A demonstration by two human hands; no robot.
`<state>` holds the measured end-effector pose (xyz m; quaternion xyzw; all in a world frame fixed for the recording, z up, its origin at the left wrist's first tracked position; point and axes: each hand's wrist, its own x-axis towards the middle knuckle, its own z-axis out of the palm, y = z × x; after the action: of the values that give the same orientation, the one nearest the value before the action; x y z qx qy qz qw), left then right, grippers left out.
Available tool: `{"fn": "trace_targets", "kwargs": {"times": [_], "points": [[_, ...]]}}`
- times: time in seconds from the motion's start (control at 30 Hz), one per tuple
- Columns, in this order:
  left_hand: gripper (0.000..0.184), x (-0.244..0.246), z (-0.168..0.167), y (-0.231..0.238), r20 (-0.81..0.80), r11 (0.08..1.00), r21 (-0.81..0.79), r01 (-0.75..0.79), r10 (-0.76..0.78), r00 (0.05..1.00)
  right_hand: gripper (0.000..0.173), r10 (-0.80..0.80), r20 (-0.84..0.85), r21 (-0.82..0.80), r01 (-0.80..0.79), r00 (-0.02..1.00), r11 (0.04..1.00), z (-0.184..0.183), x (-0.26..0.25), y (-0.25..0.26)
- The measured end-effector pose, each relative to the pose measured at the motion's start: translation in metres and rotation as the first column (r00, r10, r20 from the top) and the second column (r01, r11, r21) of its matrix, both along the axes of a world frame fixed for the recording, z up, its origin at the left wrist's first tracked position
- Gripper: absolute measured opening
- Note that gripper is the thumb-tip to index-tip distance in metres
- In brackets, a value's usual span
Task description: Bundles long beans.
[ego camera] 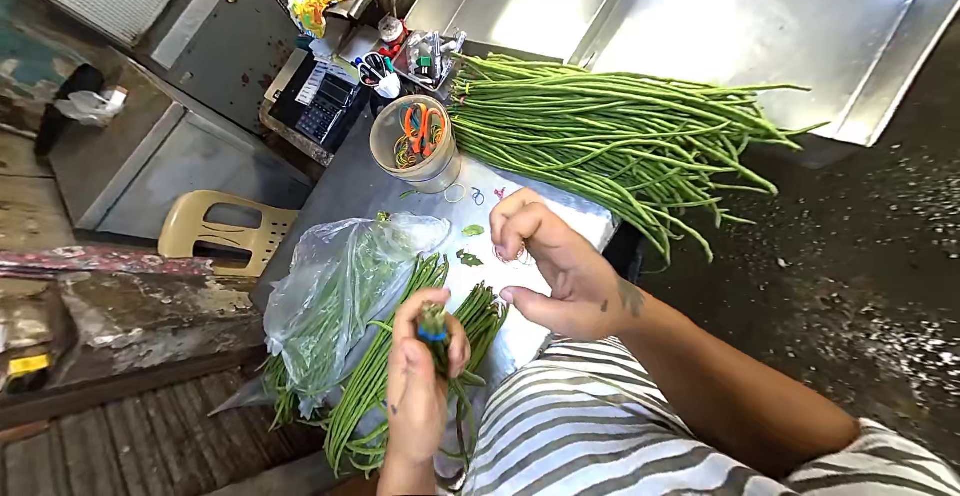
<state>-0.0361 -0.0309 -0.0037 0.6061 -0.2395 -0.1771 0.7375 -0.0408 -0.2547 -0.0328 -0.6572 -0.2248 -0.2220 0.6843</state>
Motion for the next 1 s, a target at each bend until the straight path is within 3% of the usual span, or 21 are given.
{"fn": "trace_targets", "kwargs": {"times": [0.03,0.13,0.17,0.27,0.33,0.4,0.5,0.57,0.6,0.67,0.73,0.83,0.93,1.0], "points": [[0.052,-0.001,0.0,0.0,-0.054,0.996,-0.092,0.002,-0.007,0.999,0.033,0.055,-0.032,-0.002,-0.055,0.998,0.998,-0.007,-0.002,0.003],[0.042,-0.001,0.014,-0.008,-0.085,0.964,-0.265,-0.009,-0.015,0.996,0.076,0.298,-0.079,-0.029,-0.301,0.951,0.953,-0.027,-0.013,0.036],[0.042,-0.002,0.022,-0.013,-0.089,0.946,-0.324,-0.022,-0.008,0.996,0.081,0.366,-0.071,-0.012,-0.368,0.928,0.93,-0.03,-0.019,0.05],[0.051,-0.001,0.048,-0.02,-0.027,0.927,-0.364,-0.088,0.084,0.996,0.048,0.431,-0.074,0.079,-0.426,0.899,0.901,-0.017,-0.032,0.063],[0.066,0.003,0.055,-0.009,0.121,0.971,-0.204,-0.126,0.153,0.981,0.037,0.317,-0.12,0.063,-0.311,0.941,0.948,0.015,-0.033,0.041],[0.07,0.009,0.053,0.004,0.259,0.975,-0.012,-0.222,0.218,0.941,0.035,0.154,-0.174,-0.002,-0.156,0.973,0.988,0.055,-0.034,0.002],[0.066,0.011,0.033,0.03,0.21,0.965,0.2,-0.17,0.127,0.969,0.039,-0.208,-0.207,-0.193,0.168,0.956,0.967,0.105,-0.024,-0.05],[0.066,0.005,0.013,0.042,0.124,0.944,0.298,-0.143,0.11,0.986,0.038,-0.44,-0.102,-0.398,0.369,0.892,0.84,0.122,0.0,-0.076],[0.067,0.001,0.003,0.046,0.091,0.929,0.339,-0.149,0.125,0.988,0.038,-0.549,-0.064,-0.529,0.438,0.834,0.727,0.126,0.017,-0.087],[0.069,-0.01,-0.013,0.052,0.039,0.896,0.414,-0.163,0.162,0.986,0.039,-0.674,-0.078,-0.743,0.408,0.734,0.53,0.123,0.058,-0.097],[0.069,-0.017,-0.025,0.056,0.004,0.868,0.474,-0.15,0.168,0.986,0.038,-0.714,-0.173,-0.853,0.259,0.678,0.453,0.089,0.11,-0.1],[0.057,-0.024,-0.032,0.068,0.063,0.79,0.602,-0.119,0.102,0.993,0.048,-0.724,-0.239,-0.929,0.064,0.647,0.364,-0.017,0.174,-0.101],[0.063,-0.03,-0.032,0.087,0.165,0.689,0.714,-0.123,0.005,0.986,0.046,-0.705,-0.135,-0.948,0.116,0.696,0.297,-0.12,0.179,-0.103],[0.064,-0.033,-0.033,0.101,0.191,0.656,0.741,-0.145,0.001,0.982,0.048,-0.71,-0.038,-0.94,0.216,0.703,0.265,-0.145,0.174,-0.102]]}}
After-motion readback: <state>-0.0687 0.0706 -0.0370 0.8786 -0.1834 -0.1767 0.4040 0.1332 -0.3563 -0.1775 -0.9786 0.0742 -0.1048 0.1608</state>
